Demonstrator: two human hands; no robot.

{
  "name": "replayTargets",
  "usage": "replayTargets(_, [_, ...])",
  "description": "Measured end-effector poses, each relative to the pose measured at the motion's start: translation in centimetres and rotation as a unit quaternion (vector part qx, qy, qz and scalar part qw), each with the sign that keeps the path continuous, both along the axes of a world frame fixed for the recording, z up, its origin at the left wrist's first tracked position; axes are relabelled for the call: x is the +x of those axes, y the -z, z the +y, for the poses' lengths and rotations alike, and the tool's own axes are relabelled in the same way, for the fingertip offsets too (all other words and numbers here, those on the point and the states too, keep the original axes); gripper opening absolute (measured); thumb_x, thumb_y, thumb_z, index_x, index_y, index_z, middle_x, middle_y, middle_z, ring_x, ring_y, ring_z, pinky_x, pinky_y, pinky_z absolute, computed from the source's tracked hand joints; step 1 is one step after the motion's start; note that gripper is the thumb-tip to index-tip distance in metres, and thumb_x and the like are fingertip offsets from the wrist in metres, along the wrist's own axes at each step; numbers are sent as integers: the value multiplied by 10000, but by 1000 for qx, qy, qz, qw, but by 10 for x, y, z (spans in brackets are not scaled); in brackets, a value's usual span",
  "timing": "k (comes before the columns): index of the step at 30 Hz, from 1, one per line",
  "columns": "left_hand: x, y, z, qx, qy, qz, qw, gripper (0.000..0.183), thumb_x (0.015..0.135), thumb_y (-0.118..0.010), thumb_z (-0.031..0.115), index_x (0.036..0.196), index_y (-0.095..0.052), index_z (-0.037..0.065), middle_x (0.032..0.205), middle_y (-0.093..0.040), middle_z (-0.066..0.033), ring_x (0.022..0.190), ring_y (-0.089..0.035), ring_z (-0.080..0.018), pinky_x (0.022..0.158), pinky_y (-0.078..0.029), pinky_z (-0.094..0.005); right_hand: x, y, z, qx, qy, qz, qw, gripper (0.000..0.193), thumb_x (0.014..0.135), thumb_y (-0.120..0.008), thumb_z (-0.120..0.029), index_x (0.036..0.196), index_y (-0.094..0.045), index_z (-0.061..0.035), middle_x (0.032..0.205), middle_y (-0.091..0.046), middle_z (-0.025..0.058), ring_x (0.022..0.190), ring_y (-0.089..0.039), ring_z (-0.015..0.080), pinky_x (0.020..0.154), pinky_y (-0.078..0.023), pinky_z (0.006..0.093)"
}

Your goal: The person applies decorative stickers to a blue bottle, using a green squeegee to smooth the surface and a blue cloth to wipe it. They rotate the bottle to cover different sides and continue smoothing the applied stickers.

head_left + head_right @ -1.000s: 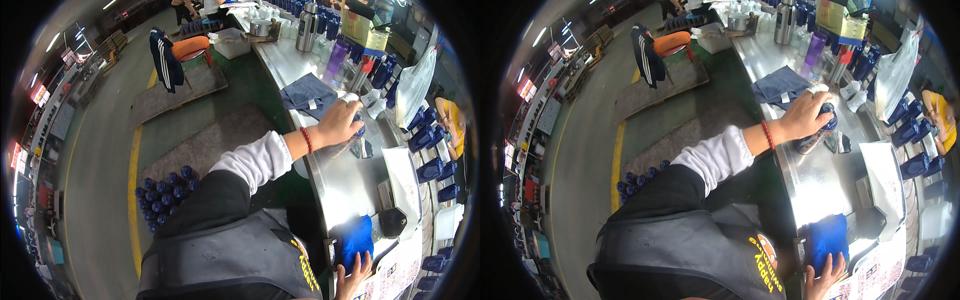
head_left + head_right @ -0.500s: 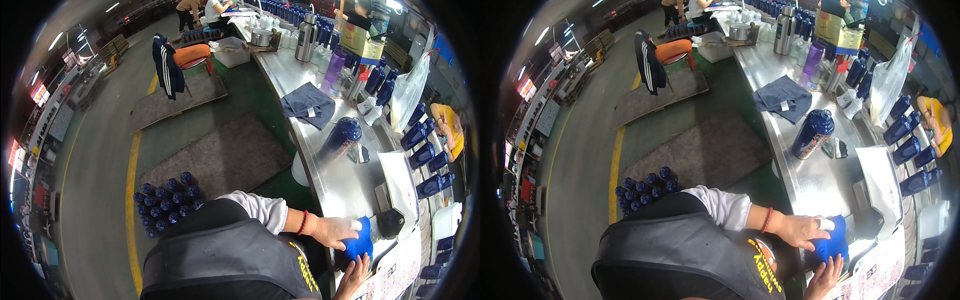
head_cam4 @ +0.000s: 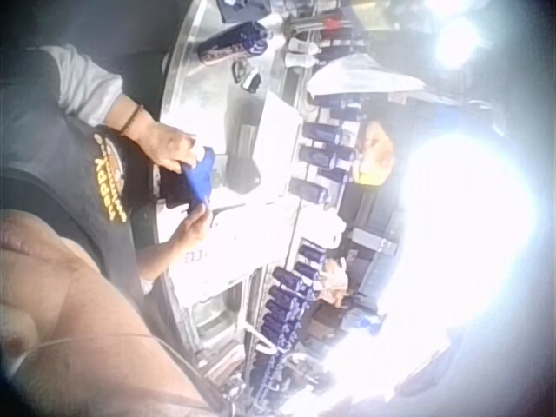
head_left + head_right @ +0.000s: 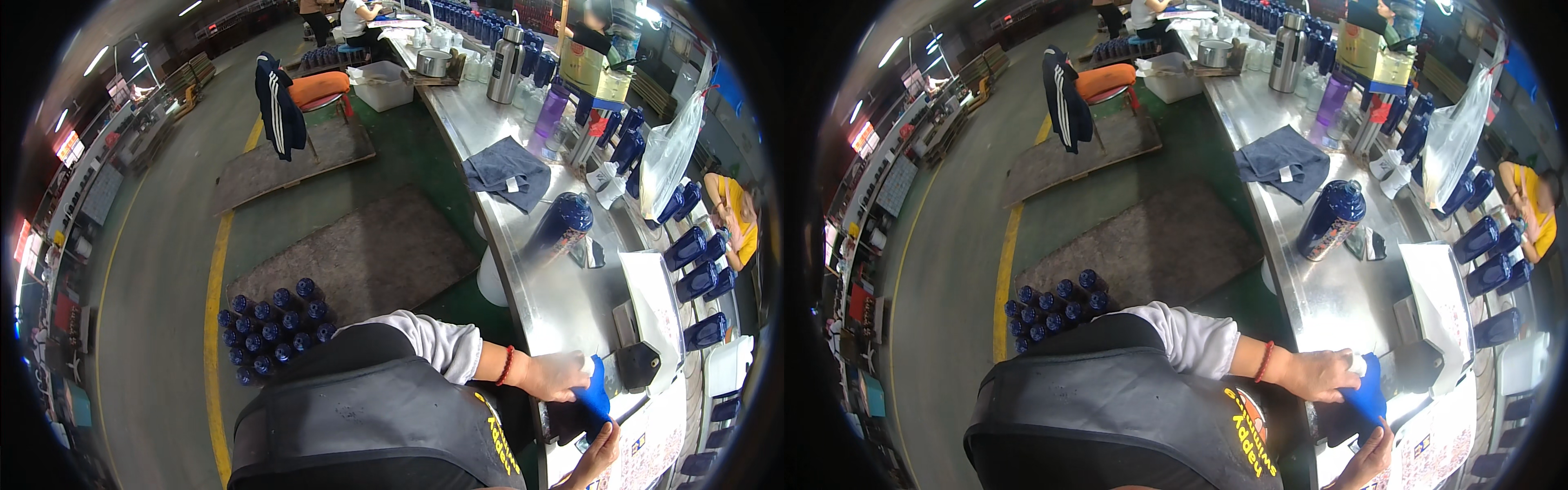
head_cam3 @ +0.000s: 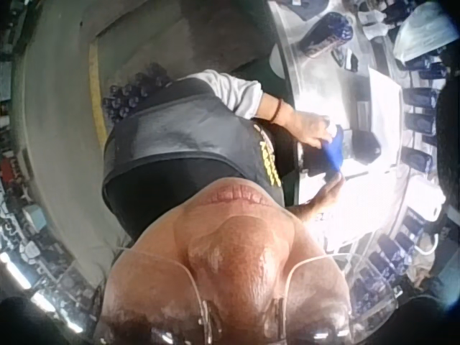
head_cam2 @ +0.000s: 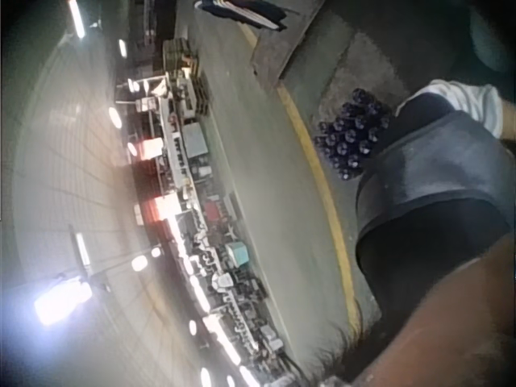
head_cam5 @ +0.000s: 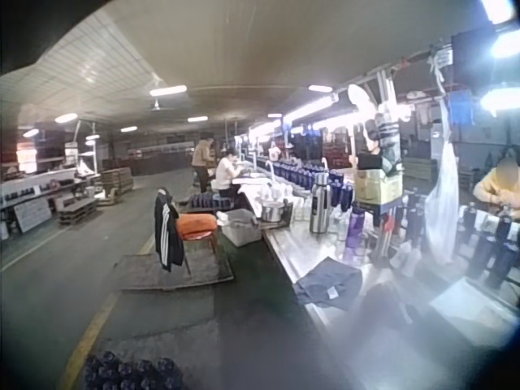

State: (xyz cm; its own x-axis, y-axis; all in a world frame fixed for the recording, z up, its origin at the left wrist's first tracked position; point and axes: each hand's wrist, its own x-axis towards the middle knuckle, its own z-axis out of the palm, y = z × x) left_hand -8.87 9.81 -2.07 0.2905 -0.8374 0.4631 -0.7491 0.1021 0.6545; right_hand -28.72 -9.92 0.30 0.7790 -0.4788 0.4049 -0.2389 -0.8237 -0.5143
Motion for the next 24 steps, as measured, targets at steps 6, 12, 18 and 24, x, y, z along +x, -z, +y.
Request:
replayTargets(6, [31,-25,-15,-41,10,-8,999,206,941,-683,255,1013,-689,61,882,-667,-169,984,-597,-396,846,-499,-487,9,-3,-13,-28,-21,-27,999,299,1099,-532,-255,1082,-661,14,853,-664,181,716,-613,277,658,-490,376])
replayTargets(12, [42,-43,-29,-32,41,17,999,263,957,-651,297,943,-678,37,863,-660,-202,880,-644,-412,809,-521,-492,-3,-23,-5,103,-45,38,993,287,1069,-582,-263,1200,-635,-13,992,-660,133,876,-600,229,764,-463,381])
replayTargets(18, [47,-46,-34,-21,33,2,999,292,960,-644,323,943,-683,35,856,-671,-215,857,-675,-419,780,-541,-492,-34,-21,6,172,-110,120,972,564,978,-714,-270,1443,-528,-12,1272,-636,178,1131,-590,296,1023,-451,438])
replayTargets(24, [55,-64,-49,-46,20,16,999,297,968,-646,340,930,-681,47,850,-693,-199,868,-685,-407,784,-542,-486,-22,-22,-9,187,175,166,952,627,1002,-610,-481,1503,-529,-113,1421,-609,234,1307,-568,389,1112,-404,438])
